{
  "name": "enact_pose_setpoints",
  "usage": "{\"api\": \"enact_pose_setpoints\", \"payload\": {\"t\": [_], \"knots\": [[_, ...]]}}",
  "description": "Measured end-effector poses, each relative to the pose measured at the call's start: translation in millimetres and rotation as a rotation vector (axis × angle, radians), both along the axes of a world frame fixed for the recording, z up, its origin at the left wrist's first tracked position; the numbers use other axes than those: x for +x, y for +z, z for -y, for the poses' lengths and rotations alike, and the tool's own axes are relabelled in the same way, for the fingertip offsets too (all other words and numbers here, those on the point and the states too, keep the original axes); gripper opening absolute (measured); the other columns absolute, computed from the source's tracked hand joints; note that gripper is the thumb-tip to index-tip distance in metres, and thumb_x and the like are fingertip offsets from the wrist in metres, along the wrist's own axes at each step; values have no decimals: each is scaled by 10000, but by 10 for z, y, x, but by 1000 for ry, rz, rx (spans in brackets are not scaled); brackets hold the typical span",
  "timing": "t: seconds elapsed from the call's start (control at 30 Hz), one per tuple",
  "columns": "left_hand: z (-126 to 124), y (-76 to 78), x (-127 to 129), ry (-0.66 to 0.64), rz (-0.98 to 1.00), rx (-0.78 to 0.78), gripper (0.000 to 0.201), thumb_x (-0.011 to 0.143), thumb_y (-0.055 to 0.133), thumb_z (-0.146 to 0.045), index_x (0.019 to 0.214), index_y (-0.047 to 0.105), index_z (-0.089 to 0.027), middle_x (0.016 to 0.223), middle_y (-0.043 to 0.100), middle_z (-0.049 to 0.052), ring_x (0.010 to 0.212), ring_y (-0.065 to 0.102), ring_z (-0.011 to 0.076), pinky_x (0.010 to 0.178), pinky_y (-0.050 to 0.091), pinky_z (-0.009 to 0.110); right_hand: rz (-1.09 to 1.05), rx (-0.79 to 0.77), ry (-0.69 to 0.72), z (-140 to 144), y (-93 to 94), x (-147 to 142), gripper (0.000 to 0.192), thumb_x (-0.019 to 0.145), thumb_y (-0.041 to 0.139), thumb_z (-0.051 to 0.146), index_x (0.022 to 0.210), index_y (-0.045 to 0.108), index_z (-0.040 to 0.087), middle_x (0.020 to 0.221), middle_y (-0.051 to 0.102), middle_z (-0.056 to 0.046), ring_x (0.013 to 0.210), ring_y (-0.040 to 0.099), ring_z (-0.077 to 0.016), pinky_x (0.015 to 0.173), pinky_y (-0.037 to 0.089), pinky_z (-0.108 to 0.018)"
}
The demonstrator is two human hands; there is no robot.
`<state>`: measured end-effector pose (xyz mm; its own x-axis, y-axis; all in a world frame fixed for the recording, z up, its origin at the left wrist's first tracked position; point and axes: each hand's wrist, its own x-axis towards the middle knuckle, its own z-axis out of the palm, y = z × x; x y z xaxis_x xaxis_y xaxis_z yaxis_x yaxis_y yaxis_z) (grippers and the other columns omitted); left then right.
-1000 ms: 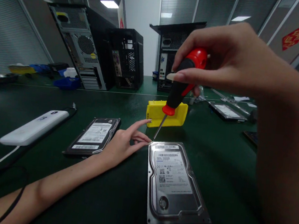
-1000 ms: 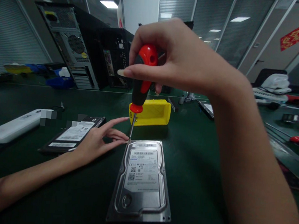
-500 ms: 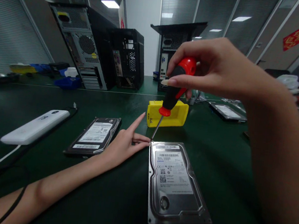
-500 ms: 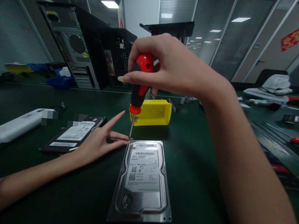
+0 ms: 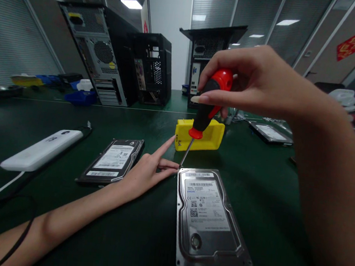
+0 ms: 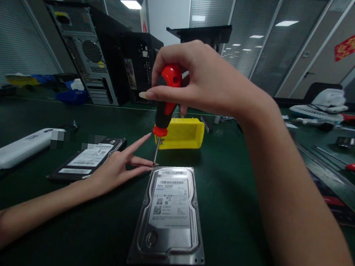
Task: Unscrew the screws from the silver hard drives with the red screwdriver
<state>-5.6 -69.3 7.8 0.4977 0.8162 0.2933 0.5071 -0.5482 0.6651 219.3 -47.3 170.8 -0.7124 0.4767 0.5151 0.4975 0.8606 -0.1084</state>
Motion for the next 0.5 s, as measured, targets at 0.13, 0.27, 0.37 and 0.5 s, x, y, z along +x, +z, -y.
{"api": "enact_pose_setpoints", "payload": {"t": [0.13,0.27,0.37,0.5], "knots": [[-17,0,-31,-8,-17,-5,731,864,539,-222,1434,81,-230,1017,711,17,986,648,160,921,480,335,0,31,10,5,-4,3,379,749,564,516,935,598,188,864,588,-18,638,544,-108,495,427,-215],[-39,119,-109,-32,-148,-42,575,863,538,-245,1378,281,-252,1068,681,18,969,642,158,862,497,311,17,61,14,8,1,18,376,765,573,479,953,603,155,876,579,-22,681,528,-96,504,398,-193],[-26,250,-150,-95,-379,24,282,832,576,-309,1102,594,-226,997,662,26,930,619,189,807,483,313,5,86,21,5,4,45,363,763,602,434,958,611,128,847,570,-14,671,509,-73,504,385,-167],[11,318,-144,-183,-508,59,184,816,599,-324,960,644,-219,976,608,20,954,560,194,808,438,301,-11,100,29,28,16,78,357,772,601,414,953,611,107,783,560,5,616,497,-40,462,380,-135]]}}
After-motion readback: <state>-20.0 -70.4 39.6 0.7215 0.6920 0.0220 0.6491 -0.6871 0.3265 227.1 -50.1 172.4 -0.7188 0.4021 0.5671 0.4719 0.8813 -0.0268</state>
